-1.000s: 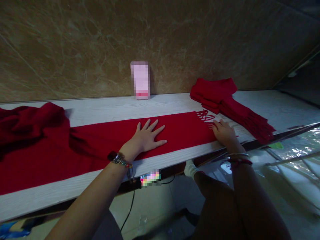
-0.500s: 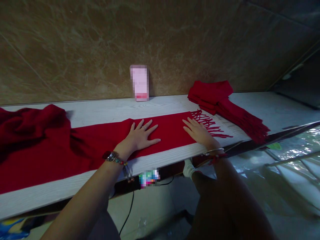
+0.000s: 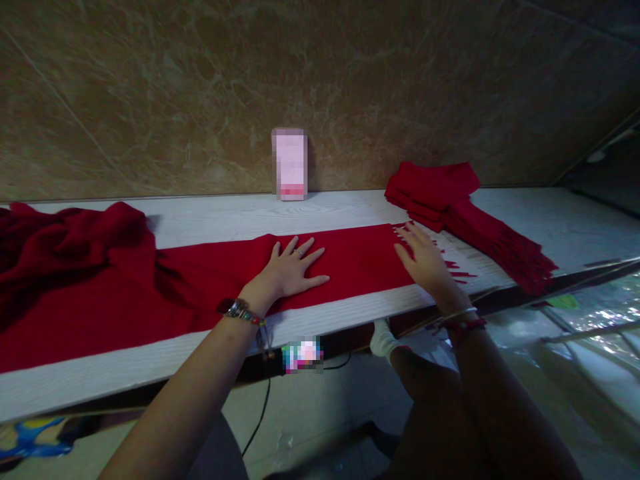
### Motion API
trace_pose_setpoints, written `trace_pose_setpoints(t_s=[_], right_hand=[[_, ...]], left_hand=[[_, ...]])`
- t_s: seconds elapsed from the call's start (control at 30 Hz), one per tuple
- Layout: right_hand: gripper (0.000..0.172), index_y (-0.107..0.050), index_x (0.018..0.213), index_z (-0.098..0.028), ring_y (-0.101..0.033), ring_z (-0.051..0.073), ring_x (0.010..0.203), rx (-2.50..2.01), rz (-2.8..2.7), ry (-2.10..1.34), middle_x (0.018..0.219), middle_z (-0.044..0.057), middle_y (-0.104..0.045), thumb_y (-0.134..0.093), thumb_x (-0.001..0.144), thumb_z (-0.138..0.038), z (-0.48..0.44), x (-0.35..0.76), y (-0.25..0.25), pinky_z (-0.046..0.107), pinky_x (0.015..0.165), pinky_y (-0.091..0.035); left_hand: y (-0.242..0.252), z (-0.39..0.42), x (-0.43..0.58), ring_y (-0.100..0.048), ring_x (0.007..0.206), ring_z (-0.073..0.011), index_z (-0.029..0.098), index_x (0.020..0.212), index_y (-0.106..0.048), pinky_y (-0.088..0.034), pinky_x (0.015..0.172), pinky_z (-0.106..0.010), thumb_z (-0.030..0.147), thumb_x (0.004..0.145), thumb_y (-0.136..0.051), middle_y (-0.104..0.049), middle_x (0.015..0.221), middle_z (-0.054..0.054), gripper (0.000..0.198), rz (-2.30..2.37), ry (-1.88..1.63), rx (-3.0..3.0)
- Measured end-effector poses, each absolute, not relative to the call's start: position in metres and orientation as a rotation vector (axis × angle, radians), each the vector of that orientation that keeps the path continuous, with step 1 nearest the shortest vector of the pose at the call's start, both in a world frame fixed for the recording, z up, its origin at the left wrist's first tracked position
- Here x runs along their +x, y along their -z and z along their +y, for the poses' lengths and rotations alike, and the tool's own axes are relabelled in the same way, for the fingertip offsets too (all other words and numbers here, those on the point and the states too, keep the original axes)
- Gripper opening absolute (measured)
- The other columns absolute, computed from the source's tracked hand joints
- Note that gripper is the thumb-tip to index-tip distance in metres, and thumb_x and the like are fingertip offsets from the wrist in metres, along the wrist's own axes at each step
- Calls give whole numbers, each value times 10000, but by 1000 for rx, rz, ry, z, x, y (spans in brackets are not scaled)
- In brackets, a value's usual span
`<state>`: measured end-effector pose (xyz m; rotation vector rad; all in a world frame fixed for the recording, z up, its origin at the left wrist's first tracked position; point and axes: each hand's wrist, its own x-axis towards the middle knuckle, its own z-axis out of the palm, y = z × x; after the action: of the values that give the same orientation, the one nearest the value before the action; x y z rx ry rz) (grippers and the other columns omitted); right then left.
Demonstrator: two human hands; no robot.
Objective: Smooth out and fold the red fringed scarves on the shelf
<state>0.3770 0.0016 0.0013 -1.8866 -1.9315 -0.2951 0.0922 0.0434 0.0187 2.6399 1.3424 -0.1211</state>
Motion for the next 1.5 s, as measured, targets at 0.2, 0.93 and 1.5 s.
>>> trace_pose_setpoints(t_s=[0.2, 0.93, 1.5], right_hand=[[488, -478, 1352, -140, -375, 257, 1335, -1969, -2182, -92, 1438, 129, -437, -379, 908, -317, 21, 336, 1, 454, 1075, -335], [463, -606, 1164, -41, -552, 380, 1057, -2414, -1469, 416, 1090, 265, -602, -323, 880, -273, -4, 403, -11, 516, 838, -456], [450, -605, 1195, -76, -586, 345, 1065, -2476, -1697, 306, 1161, 221, -622, -337, 889, -269, 23, 415, -21, 478, 857, -477]], left_hand=[[-19, 43, 92, -94, 1416, -365, 306, 1471, -215, -122, 1098, -625, 661, 866, -313, -132, 1564, -30, 709, 1366, 134, 2631], [-17, 46, 93, -102, 1416, -361, 310, 1470, -219, -131, 1103, -608, 663, 867, -307, -136, 1563, -27, 704, 1373, 120, 2614], [-21, 42, 96, -107, 1419, -349, 317, 1466, -233, -127, 1107, -603, 642, 880, -310, -143, 1564, -15, 675, 1399, 136, 2609]])
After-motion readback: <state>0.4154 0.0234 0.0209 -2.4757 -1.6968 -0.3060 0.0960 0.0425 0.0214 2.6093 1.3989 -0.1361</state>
